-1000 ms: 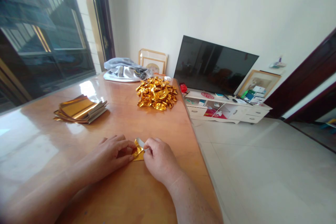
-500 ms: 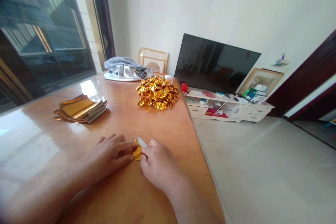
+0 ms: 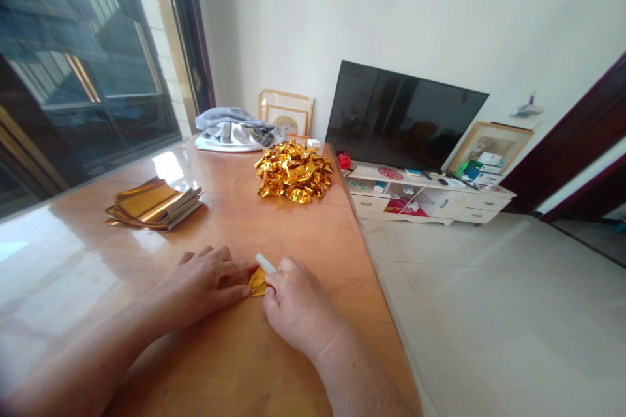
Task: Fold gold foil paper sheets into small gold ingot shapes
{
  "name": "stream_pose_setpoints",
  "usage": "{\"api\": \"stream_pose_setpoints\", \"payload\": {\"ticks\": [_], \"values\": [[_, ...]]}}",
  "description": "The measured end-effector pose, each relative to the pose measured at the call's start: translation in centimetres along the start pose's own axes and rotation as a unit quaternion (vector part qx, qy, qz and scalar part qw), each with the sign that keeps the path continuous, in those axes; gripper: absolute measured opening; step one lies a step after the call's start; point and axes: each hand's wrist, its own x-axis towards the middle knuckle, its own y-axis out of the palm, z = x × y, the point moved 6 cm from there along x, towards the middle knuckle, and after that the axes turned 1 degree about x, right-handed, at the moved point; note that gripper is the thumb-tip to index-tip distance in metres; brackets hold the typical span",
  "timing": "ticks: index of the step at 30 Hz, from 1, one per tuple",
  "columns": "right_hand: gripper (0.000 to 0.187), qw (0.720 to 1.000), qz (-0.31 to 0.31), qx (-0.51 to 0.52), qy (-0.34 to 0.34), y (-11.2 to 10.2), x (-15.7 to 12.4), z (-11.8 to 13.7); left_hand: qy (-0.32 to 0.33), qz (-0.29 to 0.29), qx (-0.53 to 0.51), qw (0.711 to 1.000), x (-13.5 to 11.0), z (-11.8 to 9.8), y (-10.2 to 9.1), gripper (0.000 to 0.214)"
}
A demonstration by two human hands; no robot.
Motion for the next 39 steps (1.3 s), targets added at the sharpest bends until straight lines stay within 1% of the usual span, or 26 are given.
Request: {"api": "stream_pose_setpoints", "payload": {"ticks": [8, 12, 16, 21, 23, 28, 33, 36, 39], "values": [[0.021, 1.0, 0.002, 0.003, 0.015, -0.2, 0.0, 0.0, -0.019, 0.012, 0.008, 1.0, 0.4, 0.6, 0.1, 0.057], [0.021, 1.0, 0.007, 0.011, 0.021, -0.2, 0.0, 0.0, -0.016, 0.006, 0.019, 1.0, 0.4, 0.6, 0.3, 0.057], [0.021, 1.0, 0.007, 0.017, 0.024, -0.1, 0.1, -0.2, -0.014, -0.014, 0.014, 1.0, 0.2, 0.7, 0.3, 0.055], [0.022, 0.999, 0.012, 0.027, 0.028, 0.0, 0.2, -0.3, -0.028, -0.027, -0.021, 0.999, 0.1, 0.9, 0.2, 0.043], [0.022, 0.999, 0.014, 0.03, 0.032, 0.0, 0.2, -0.3, -0.025, -0.042, -0.021, 0.999, 0.2, 0.8, -0.1, 0.041], [0.024, 0.999, 0.017, 0.029, 0.03, 0.1, 0.4, -0.3, 0.017, -0.084, -0.006, 0.996, 0.1, -0.2, -1.0, 0.039], [0.024, 0.999, 0.017, 0.032, 0.031, 0.1, 0.3, -0.3, 0.026, -0.074, 0.0, 0.997, 0.0, -1.1, -1.4, 0.041], [0.024, 0.999, 0.016, 0.028, 0.029, 0.1, 0.3, -0.3, 0.01, -0.071, -0.007, 0.997, 0.2, -1.1, -1.6, 0.042], [0.024, 0.999, 0.012, 0.024, 0.025, 0.1, 0.3, -0.2, -0.003, -0.069, -0.016, 0.997, 0.6, -0.9, -1.4, 0.039]]}}
